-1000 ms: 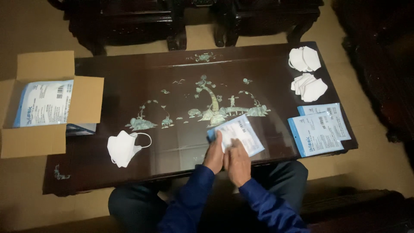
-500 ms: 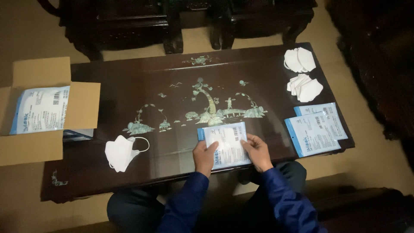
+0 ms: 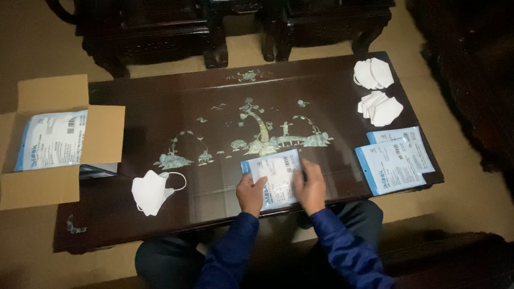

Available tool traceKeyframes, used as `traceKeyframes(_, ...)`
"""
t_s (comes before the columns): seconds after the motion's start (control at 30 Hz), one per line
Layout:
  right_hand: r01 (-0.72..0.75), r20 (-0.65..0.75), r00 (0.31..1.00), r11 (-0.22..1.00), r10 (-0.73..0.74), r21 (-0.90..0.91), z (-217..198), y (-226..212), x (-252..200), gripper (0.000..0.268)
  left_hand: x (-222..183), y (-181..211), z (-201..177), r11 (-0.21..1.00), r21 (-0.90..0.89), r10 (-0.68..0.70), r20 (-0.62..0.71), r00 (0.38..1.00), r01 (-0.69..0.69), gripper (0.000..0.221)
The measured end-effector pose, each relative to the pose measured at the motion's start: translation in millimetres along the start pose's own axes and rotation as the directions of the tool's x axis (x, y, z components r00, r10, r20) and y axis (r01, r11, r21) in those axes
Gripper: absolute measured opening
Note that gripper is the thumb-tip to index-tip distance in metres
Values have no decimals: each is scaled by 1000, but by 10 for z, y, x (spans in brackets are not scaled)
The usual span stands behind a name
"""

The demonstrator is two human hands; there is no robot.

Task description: The person sits on the floor and repeatedly picks up a white face mask, places it into a blue and white sealed pouch, and sets the pouch aside. The person handles multiple masks and pouches, stacking the filled pouches on the table.

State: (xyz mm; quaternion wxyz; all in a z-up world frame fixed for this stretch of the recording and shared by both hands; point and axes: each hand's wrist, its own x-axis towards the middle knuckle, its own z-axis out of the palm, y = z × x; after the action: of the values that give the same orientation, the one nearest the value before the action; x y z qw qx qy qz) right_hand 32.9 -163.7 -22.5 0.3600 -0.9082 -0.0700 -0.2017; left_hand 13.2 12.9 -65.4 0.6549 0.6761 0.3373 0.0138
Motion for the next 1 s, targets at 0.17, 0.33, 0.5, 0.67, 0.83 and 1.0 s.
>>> traceKeyframes(0.17,343,210,929,921,-304,-186,231,-339,-204,44,-563,800,-292,997,72,11,76,997,-16,80)
traceKeyframes(0.33,371,350,903,863,-250,-341,325,-267,-288,52,-392,394,-470,719,500,496,119,860,-483,56)
traceKeyframes(0.5,458,283,886,792,-368,-404,220,154,-53,52,-134,339,-950,384,798,589,174,789,-464,50)
traceKeyframes(0.67,455,234,890,733,-391,-506,148,1187,194,55,-31,112,-1044,266,857,611,204,765,-441,54)
traceKeyframes(0.83,471,218,882,757,-419,-452,-8,883,325,60,-197,411,-1140,329,873,454,188,871,-359,53)
traceKeyframes(1.0,515,324,803,856,-501,46,141,-242,-123,53,-104,247,-1147,425,770,529,216,821,-477,56)
